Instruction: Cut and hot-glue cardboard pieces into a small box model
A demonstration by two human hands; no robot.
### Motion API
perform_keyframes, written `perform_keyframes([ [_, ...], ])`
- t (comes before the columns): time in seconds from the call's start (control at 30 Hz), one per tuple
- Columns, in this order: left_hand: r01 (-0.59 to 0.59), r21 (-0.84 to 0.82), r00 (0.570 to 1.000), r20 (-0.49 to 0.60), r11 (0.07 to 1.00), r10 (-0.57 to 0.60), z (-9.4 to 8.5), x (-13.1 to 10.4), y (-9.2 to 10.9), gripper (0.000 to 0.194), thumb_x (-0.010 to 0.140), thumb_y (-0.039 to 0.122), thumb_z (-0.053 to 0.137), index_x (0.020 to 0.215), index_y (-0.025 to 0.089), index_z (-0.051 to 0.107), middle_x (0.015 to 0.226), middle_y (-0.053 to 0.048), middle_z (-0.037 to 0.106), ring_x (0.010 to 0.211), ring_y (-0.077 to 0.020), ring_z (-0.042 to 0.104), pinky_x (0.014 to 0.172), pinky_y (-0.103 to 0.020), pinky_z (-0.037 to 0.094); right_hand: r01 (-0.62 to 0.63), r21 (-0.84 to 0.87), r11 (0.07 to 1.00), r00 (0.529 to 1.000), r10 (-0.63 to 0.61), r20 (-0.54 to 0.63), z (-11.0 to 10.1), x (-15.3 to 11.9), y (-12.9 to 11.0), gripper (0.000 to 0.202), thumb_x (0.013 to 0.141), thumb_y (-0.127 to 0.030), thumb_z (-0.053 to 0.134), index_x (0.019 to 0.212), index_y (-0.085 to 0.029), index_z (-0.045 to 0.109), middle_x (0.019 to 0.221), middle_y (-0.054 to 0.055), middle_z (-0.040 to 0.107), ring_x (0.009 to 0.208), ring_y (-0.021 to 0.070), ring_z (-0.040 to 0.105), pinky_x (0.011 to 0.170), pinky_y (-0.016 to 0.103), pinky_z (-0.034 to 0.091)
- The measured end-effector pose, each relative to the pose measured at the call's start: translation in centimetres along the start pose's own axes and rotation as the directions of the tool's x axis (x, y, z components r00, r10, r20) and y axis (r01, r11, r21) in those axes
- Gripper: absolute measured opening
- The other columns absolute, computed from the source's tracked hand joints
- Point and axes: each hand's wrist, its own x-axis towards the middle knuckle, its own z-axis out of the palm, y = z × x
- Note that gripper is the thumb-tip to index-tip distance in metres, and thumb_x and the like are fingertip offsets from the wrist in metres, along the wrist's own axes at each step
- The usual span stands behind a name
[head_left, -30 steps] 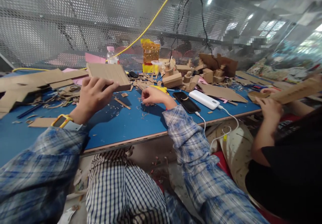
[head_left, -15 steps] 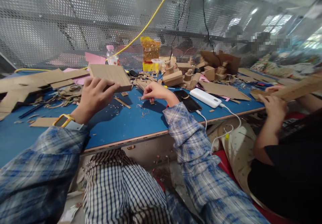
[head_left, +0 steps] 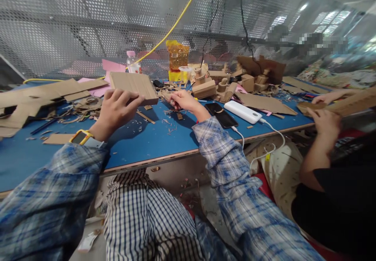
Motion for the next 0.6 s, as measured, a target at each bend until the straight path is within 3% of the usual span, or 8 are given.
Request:
perform_keyframes([
  [0.2,0.012,-0.008,1.0,0.008,1.0,-0.012,0.15,0.03,0.07,0.031,0.094,0.021,0.055,0.12,0.031,0.068,0.104,-0.008,0.07,0.088,-0.0241,0.058,0.08,-0.044,0.041,-0.102,0.074,0.992,0.995,0.101,0.011,-0.17,-0.31,0.01,0.038,0.102,-0.027,0.055,0.067,-0.014,0.062,0.056,-0.003,0.059,0.047,0.0065,0.054,0.049,0.019,0.041],
  [0.33,-0.033,0.051,0.999,-0.021,0.998,0.034,0.06,0.09,0.13,0.03,0.093,0.019,0.056,0.119,0.03,0.069,0.104,-0.008,0.071,0.087,-0.0232,0.058,0.077,-0.042,0.041,-0.103,0.073,0.992,0.993,0.099,0.057,-0.13,-0.29,0.33,0.025,0.092,-0.009,0.067,0.067,-0.013,0.064,0.053,-0.002,0.063,0.049,0.0072,0.06,0.051,0.017,0.045],
  [0.43,-0.061,0.1,0.997,-0.033,0.993,0.064,0.18,-0.03,0.06,0.03,0.093,0.018,0.056,0.117,0.029,0.069,0.103,-0.009,0.072,0.086,-0.0235,0.058,0.076,-0.041,0.041,-0.184,0.148,0.972,0.982,0.176,0.068,0.13,-0.41,0.32,0.027,0.092,0.0,0.062,0.068,-0.012,0.063,0.054,0.0,0.066,0.051,0.0087,0.066,0.058,0.018,0.053],
  [0.6,-0.098,0.09,0.993,-0.049,0.991,0.103,0.57,-0.16,0.03,0.031,0.092,0.016,0.056,0.117,0.028,0.07,0.103,-0.009,0.072,0.085,-0.0233,0.058,0.075,-0.04,0.041,-0.191,0.189,0.963,0.981,0.192,0.016,0.53,-0.68,-0.18,0.029,0.098,-0.006,0.055,0.07,-0.013,0.061,0.052,0.0,0.065,0.048,0.0098,0.066,0.055,0.018,0.055],
])
